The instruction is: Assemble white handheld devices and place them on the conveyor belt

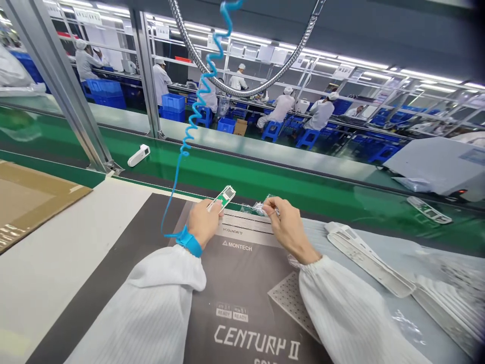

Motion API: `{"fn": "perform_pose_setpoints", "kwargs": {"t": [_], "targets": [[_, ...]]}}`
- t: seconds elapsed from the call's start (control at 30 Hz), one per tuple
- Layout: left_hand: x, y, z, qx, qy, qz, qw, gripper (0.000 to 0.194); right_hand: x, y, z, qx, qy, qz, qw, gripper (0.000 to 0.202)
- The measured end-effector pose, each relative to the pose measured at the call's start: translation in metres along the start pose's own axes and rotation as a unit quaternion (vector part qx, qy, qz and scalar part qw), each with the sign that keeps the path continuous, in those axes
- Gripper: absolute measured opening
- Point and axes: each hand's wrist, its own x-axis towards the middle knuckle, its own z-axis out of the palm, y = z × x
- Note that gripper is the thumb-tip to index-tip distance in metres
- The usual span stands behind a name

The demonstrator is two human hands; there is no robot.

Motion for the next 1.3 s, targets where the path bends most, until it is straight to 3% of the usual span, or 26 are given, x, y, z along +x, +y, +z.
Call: {"fn": "perform_pose_setpoints", "kwargs": {"t": [0.2, 0.33, 0.47, 0.6, 0.73, 0.83, 0.93, 1.1, 1.2, 1.3], "targets": [[-0.004, -0.001, 0.008, 0.009, -0.073, 0.074, 0.995, 0.024, 0.017, -0.012, 0.011, -0.074, 0.051, -0.082, 0.993, 0.017], [-0.006, 0.0, 0.012, 0.033, -0.073, 0.05, 0.996, 0.024, 0.012, -0.015, 0.01, -0.109, 0.021, -0.121, 0.986, 0.02], [-0.009, 0.006, 0.013, 0.046, -0.035, 0.034, 0.998, 0.024, 0.008, 0.001, 0.014, -0.051, -0.013, -0.04, 0.998, 0.016], [-0.011, 0.007, 0.007, 0.092, 0.051, 0.037, 0.994, 0.026, 0.008, 0.018, 0.026, -0.118, -0.06, 0.07, 0.989, 0.016], [-0.003, 0.002, -0.001, -0.03, 0.095, 0.005, 0.995, 0.036, 0.003, 0.026, 0.024, -0.136, -0.051, 0.084, 0.986, 0.012], [-0.001, 0.004, -0.003, -0.138, 0.097, -0.031, 0.985, 0.036, -0.011, 0.038, 0.0, -0.103, -0.021, 0.118, 0.987, 0.021], [-0.004, 0.01, -0.002, -0.189, 0.062, -0.055, 0.978, 0.035, -0.037, 0.064, -0.043, -0.137, 0.007, 0.172, 0.976, 0.019], [-0.011, 0.015, 0.003, -0.238, 0.004, -0.037, 0.97, 0.043, -0.085, 0.109, -0.114, -0.147, 0.025, 0.25, 0.957, 0.024], [-0.014, 0.017, 0.006, -0.24, -0.015, -0.022, 0.97, 0.048, -0.096, 0.113, -0.131, -0.073, 0.004, 0.291, 0.954, 0.029], [-0.016, 0.017, 0.007, -0.25, -0.04, -0.012, 0.967, 0.054, -0.083, 0.095, -0.123, 0.044, -0.016, 0.275, 0.96, 0.033]]}}
